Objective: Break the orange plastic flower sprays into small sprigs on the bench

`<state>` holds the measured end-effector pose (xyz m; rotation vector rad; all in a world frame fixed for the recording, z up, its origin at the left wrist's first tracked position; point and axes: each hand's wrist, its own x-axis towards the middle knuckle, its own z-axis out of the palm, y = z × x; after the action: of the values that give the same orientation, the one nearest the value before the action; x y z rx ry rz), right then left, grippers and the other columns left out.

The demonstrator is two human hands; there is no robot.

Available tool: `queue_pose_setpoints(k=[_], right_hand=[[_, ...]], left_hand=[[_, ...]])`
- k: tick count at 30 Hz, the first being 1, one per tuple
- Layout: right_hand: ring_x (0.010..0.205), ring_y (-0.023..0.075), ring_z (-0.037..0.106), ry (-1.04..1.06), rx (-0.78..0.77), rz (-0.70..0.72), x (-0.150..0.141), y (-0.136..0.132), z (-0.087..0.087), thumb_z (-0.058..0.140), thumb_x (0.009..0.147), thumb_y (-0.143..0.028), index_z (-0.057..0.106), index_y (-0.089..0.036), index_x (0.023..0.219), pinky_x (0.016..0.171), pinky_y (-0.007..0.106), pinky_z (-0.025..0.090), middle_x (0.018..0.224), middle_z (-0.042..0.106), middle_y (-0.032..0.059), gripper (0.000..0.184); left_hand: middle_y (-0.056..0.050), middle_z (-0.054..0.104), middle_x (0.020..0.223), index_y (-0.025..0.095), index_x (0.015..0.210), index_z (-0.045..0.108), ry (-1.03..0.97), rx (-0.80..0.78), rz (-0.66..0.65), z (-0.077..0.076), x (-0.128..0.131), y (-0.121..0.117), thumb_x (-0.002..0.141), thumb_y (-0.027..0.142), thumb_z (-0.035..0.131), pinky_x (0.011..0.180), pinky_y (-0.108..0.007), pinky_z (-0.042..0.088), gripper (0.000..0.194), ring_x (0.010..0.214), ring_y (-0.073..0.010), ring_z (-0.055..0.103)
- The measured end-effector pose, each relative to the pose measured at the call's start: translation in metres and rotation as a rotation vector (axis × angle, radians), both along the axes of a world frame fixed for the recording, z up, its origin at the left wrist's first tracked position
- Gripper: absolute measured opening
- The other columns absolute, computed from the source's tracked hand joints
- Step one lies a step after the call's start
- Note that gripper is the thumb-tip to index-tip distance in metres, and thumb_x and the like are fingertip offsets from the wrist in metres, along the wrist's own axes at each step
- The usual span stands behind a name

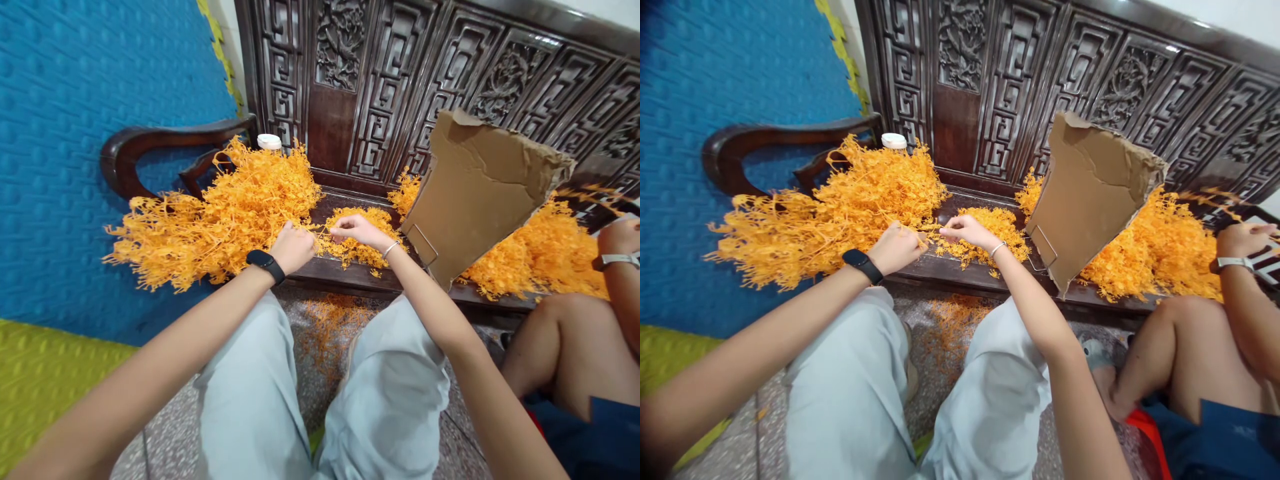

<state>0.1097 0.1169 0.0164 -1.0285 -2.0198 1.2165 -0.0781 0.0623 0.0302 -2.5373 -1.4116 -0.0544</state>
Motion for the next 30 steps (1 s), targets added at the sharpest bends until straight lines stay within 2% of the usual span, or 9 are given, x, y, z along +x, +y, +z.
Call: queue_pose_setpoints(k=[5,11,18,20,23,24,27,30], right_hand=[[0.058,0.0092,0.055,0.066,-0.011,-0.043,0.010,0.010,-0.002,0.070,0.065,-0.041,0.058,-0.013,0.063,0.062,0.024,0.045,0.060,0.060,0.0002,0.031],[0.057,0.0095,0.054,0.055,0.027,-0.110,0.020,0.025,-0.008,0.071,0.063,-0.030,0.058,-0.013,0.061,0.062,0.025,0.043,0.057,0.058,-0.0007,0.022],[0.056,0.0095,0.051,0.063,0.092,-0.228,0.011,0.039,-0.006,0.063,0.068,-0.023,0.056,-0.013,0.062,0.062,0.025,0.042,0.056,0.056,-0.0013,0.013],[0.056,0.0095,0.049,0.000,0.168,-0.367,0.018,0.045,-0.006,0.059,0.070,-0.019,0.054,-0.014,0.062,0.062,0.024,0.041,0.055,0.053,-0.0024,0.011],[0.058,0.0100,0.047,-0.089,0.307,-0.754,0.047,0.053,-0.012,0.054,0.071,-0.015,0.051,-0.016,0.061,0.063,0.024,0.040,0.057,0.051,-0.0030,0.010],[0.059,0.0105,0.048,-0.091,0.303,-0.871,0.059,0.054,-0.016,0.053,0.072,-0.017,0.051,-0.016,0.062,0.064,0.024,0.040,0.057,0.051,-0.0029,0.010],[0.056,0.0120,0.048,-0.107,0.271,-0.971,0.095,0.055,-0.035,0.053,0.071,-0.018,0.051,-0.016,0.066,0.065,0.026,0.041,0.056,0.051,-0.0024,0.006],[0.054,0.0130,0.050,-0.111,0.226,-0.980,0.114,0.054,-0.051,0.059,0.067,-0.019,0.053,-0.015,0.073,0.063,0.028,0.043,0.057,0.054,-0.0015,0.009]], left_hand=[[-0.014,0.071,0.086,0.010,0.090,0.066,-0.058,-0.064,-0.012,0.003,0.004,-0.001,0.087,0.024,0.033,0.085,-0.037,0.039,0.036,0.088,-0.0257,0.064],[-0.007,0.071,0.098,0.017,0.085,0.068,-0.330,-0.259,0.033,0.007,0.010,-0.001,0.086,0.028,0.037,0.077,-0.027,0.043,0.034,0.089,-0.0201,0.064],[-0.011,0.071,0.089,0.013,0.081,0.069,-0.365,-0.202,0.066,0.016,0.018,0.000,0.085,0.024,0.037,0.075,-0.029,0.044,0.034,0.081,-0.0211,0.064],[-0.011,0.071,0.088,0.013,0.077,0.070,-0.383,-0.195,0.074,0.016,0.018,-0.003,0.084,0.024,0.039,0.074,-0.030,0.045,0.033,0.080,-0.0216,0.064],[-0.009,0.072,0.088,0.016,0.075,0.071,-0.427,-0.233,0.087,0.013,0.014,-0.011,0.081,0.027,0.045,0.071,-0.029,0.046,0.029,0.080,-0.0215,0.065],[-0.008,0.072,0.090,0.016,0.078,0.071,-0.440,-0.247,0.086,0.012,0.012,-0.014,0.081,0.028,0.045,0.071,-0.028,0.046,0.029,0.081,-0.0215,0.065],[-0.009,0.071,0.096,0.015,0.089,0.071,-0.456,-0.245,0.095,0.011,0.003,-0.016,0.084,0.029,0.042,0.075,-0.030,0.046,0.032,0.087,-0.0227,0.064],[-0.009,0.071,0.090,0.015,0.091,0.069,-0.475,-0.247,0.094,0.009,-0.006,-0.012,0.086,0.034,0.039,0.077,-0.031,0.046,0.036,0.086,-0.0228,0.064]])
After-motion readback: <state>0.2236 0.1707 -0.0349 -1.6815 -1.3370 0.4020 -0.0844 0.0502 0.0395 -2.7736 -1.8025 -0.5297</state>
